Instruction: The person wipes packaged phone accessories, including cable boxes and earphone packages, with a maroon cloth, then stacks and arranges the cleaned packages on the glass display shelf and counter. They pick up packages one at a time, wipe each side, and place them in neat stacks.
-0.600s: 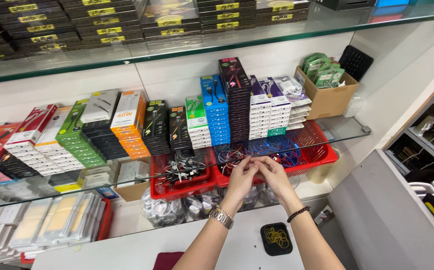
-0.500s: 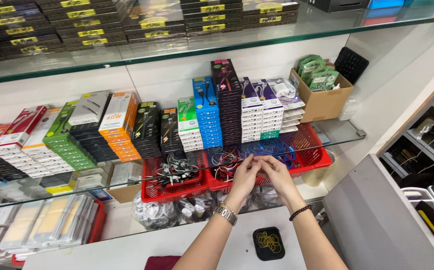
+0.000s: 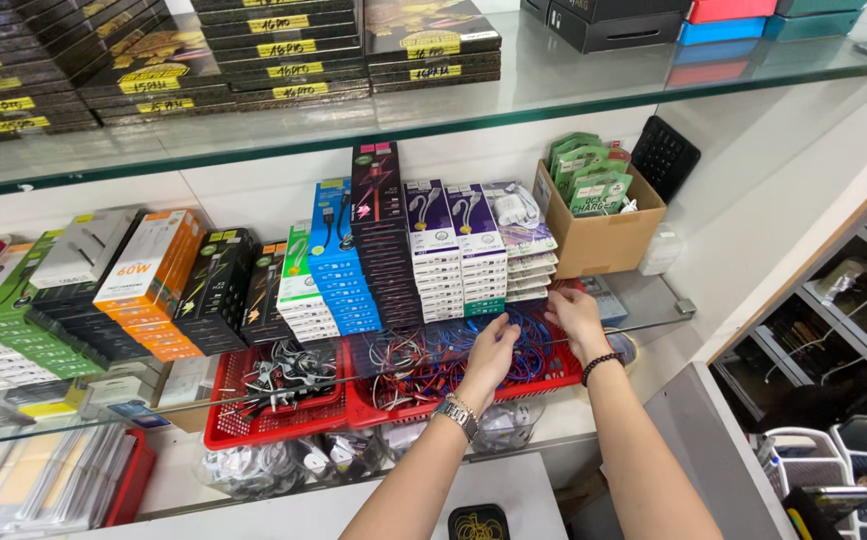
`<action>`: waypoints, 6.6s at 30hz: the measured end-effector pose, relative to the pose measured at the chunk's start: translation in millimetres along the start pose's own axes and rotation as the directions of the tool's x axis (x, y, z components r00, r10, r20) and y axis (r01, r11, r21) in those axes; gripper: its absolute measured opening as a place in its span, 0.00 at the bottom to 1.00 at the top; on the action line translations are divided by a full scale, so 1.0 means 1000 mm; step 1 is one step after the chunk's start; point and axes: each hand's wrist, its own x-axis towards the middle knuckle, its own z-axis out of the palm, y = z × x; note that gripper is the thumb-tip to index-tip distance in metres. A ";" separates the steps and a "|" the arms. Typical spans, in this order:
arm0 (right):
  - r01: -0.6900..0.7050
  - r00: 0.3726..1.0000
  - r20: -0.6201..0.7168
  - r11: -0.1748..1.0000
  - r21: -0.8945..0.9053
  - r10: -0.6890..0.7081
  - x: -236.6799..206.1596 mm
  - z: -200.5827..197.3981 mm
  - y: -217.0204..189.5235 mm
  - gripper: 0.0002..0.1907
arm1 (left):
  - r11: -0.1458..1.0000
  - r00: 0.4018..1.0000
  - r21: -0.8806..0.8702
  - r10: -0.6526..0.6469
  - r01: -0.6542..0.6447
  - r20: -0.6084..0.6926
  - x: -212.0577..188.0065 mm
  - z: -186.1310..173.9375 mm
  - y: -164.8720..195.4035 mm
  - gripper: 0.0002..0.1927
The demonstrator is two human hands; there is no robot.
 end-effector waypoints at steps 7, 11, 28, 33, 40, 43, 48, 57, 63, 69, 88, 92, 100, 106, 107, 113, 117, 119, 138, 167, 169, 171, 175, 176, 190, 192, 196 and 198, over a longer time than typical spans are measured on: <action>-0.216 0.971 0.117 0.976 0.040 0.210 0.047 -0.004 -0.010 0.14 | 1.000 1.000 0.016 -0.012 0.012 -0.013 0.025 -0.006 0.000 0.31; -0.174 0.974 0.097 0.952 -0.253 0.204 0.058 0.002 -0.016 0.11 | 1.000 1.000 -0.002 -0.006 0.006 -0.027 0.033 -0.005 -0.010 0.29; -0.061 0.992 0.107 0.998 -0.008 0.061 0.037 -0.013 0.011 0.12 | 0.975 0.992 -0.204 -0.102 0.085 -0.074 0.037 0.010 -0.023 0.28; -0.059 0.991 0.121 0.998 -0.030 0.062 0.001 -0.062 0.036 0.12 | 0.935 0.987 -0.343 -0.130 0.091 -0.092 0.026 0.025 -0.014 0.39; -0.026 1.000 -0.004 0.941 -0.337 0.026 0.006 -0.077 0.002 0.36 | 0.823 0.976 -0.526 -0.204 0.214 0.078 0.054 0.025 0.030 0.49; -0.088 0.985 0.140 0.993 -0.081 0.099 0.012 -0.056 -0.031 0.45 | 0.783 0.945 -0.532 -0.298 0.321 0.132 0.067 0.026 0.043 0.50; -0.209 0.933 0.274 0.972 -0.109 0.232 -0.010 -0.019 -0.063 0.46 | 0.828 0.928 -0.421 -0.328 0.372 0.175 0.067 0.026 0.048 0.50; -0.182 0.967 0.146 0.969 -0.170 0.207 -0.095 -0.046 -0.055 0.46 | 0.838 0.845 -0.271 -0.346 0.474 0.408 0.006 0.010 0.049 0.57; -0.222 0.966 0.136 0.975 -0.005 0.221 -0.163 -0.049 -0.030 0.42 | 0.876 0.820 -0.170 -0.333 0.452 0.465 -0.053 0.008 0.046 0.57; -0.146 0.987 0.093 0.973 0.178 0.131 -0.271 -0.021 0.016 0.39 | 0.945 0.886 -0.247 -0.084 0.216 0.456 -0.128 -0.020 0.007 0.42; -0.447 0.887 0.163 0.891 0.080 0.431 -0.437 0.126 0.219 0.44 | 0.878 0.876 -0.180 -0.384 0.444 0.291 -0.290 -0.195 -0.195 0.45; -0.477 0.864 0.218 0.877 0.061 0.454 -0.418 0.129 0.240 0.46 | 0.864 0.878 -0.226 -0.381 0.450 0.291 -0.278 -0.201 -0.219 0.47; -0.492 0.858 0.138 0.869 -0.048 0.494 -0.400 0.113 0.241 0.46 | 0.836 0.814 -0.121 -0.471 0.535 0.340 -0.262 -0.207 -0.227 0.46; -0.468 0.874 0.033 0.860 -0.205 0.484 -0.391 0.122 0.231 0.44 | 0.829 0.817 -0.117 -0.499 0.548 0.290 -0.256 -0.210 -0.221 0.50; -0.415 0.903 0.012 0.880 -0.232 0.429 -0.388 0.124 0.231 0.43 | 0.831 0.823 -0.134 -0.487 0.539 0.292 -0.256 -0.211 -0.220 0.49; -0.231 0.972 -0.147 0.876 -0.423 0.185 -0.372 0.129 0.223 0.37 | 0.863 0.847 -0.116 -0.444 0.492 0.292 -0.255 -0.217 -0.212 0.45; 0.009 0.981 -0.142 0.758 -0.652 -0.134 -0.369 0.141 0.197 0.28 | 0.876 0.848 -0.034 -0.455 0.481 0.271 -0.253 -0.233 -0.208 0.53; 0.071 0.964 -0.139 0.720 -0.691 -0.228 -0.372 0.155 0.179 0.26 | 0.884 0.865 -0.025 -0.450 0.466 0.222 -0.250 -0.247 -0.204 0.54; 0.004 1.000 -0.002 0.988 -0.155 -0.005 -0.273 0.160 0.044 0.26 | 0.958 0.993 -0.281 -0.030 0.062 0.118 -0.150 -0.207 -0.037 0.38; -0.071 0.953 0.298 0.997 0.039 0.056 -0.008 0.044 -0.020 0.47 | 0.999 0.995 -0.024 -0.037 0.035 -0.089 0.031 -0.035 0.000 0.27; -0.100 0.938 0.334 0.995 0.001 0.094 -0.007 0.033 -0.031 0.49 | 0.997 0.988 0.072 0.021 -0.010 -0.151 0.038 -0.034 0.001 0.28; -0.142 0.919 0.366 0.989 -0.035 0.145 -0.007 0.028 -0.046 0.51 | 0.972 0.948 0.197 0.180 -0.130 -0.262 0.045 -0.034 0.008 0.33; -0.228 0.917 0.348 0.972 0.060 0.193 -0.004 0.045 -0.081 0.53 | 0.973 0.987 -0.231 -0.057 0.022 -0.149 0.068 -0.020 0.038 0.47; -0.230 0.914 0.355 0.972 0.052 0.197 -0.005 0.051 -0.087 0.54 | 0.951 0.995 -0.309 -0.061 0.033 -0.080 0.075 -0.021 0.047 0.48; -0.160 0.950 0.286 0.981 0.114 0.122 -0.168 0.031 -0.070 0.40 | 0.907 0.975 -0.413 0.013 0.082 0.222 -0.057 -0.023 0.050 0.41; -0.144 0.972 0.201 0.983 0.115 0.119 -0.213 0.033 -0.063 0.39 | 0.907 0.950 -0.403 0.011 0.122 0.312 -0.095 -0.032 0.046 0.41; -0.098 0.988 0.127 0.990 0.106 0.084 -0.301 0.050 -0.050 0.39 | 0.924 0.938 -0.365 0.018 0.117 0.347 -0.168 -0.065 0.040 0.40; -0.088 0.989 0.125 0.990 0.112 0.074 -0.343 0.066 -0.041 0.39 | 0.946 0.944 -0.309 0.015 0.094 0.330 -0.210 -0.091 0.030 0.40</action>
